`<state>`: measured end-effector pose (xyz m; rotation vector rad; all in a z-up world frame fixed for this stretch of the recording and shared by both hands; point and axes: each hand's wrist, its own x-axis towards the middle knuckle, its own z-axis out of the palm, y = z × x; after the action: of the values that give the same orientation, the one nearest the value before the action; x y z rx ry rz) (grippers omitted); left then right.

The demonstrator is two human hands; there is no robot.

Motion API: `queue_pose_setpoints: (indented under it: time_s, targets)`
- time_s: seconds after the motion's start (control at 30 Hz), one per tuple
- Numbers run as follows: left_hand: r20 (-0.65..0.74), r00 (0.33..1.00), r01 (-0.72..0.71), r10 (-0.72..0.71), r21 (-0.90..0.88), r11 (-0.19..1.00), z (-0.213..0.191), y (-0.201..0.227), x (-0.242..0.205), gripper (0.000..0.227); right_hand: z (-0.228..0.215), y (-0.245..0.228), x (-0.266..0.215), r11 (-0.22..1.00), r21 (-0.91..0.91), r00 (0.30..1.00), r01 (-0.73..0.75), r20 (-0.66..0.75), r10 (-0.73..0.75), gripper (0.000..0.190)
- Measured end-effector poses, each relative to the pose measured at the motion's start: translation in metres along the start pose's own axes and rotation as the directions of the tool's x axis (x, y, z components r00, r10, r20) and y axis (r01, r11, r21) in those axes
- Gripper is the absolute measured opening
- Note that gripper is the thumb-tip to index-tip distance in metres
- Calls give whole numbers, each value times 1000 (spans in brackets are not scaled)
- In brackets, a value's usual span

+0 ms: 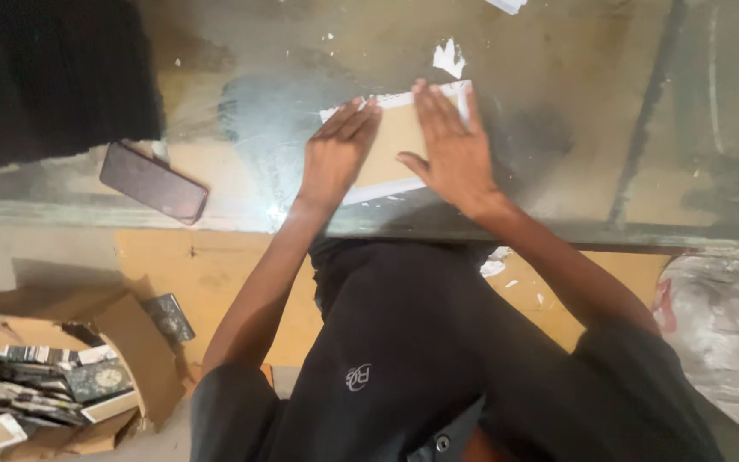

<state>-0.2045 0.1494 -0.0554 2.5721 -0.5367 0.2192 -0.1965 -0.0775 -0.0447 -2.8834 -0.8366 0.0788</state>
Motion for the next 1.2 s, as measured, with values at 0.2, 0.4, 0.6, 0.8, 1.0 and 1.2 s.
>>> queue_pose_setpoints:
  time_s: [0.2, 0.4, 0.6, 0.8, 1.0, 1.2]
  targets:
    - [-67, 975, 219, -213, 110, 969, -44, -30, -38, 39, -17, 21, -22, 938, 157, 951, -309, 70, 301, 133]
    - [-180, 970, 201, -161, 229, 952, 5, 24, 39, 36, -14, -13, -4, 916, 275, 956, -291, 121, 267, 142]
    - [520, 828, 398, -211, -279, 874, 9, -22, 46, 51, 9, 9, -25, 845, 502, 872, -184, -313, 376, 136]
    - [426, 899, 431, -99, -823, 369, -34, -42, 35, 69, 12, 70, -48, 43, 931, 914, -362, 346, 210, 43]
    - [323, 934, 231, 154, -872, 433, -62, -67, 63, 72, -19, 97, -29, 526, 798, 943, -295, 333, 24, 32]
    - [676, 617, 141, 403, -599, 788, -3, -33, 88, 69, -44, 70, -6, 860, 487, 974, -150, 221, 45, 38]
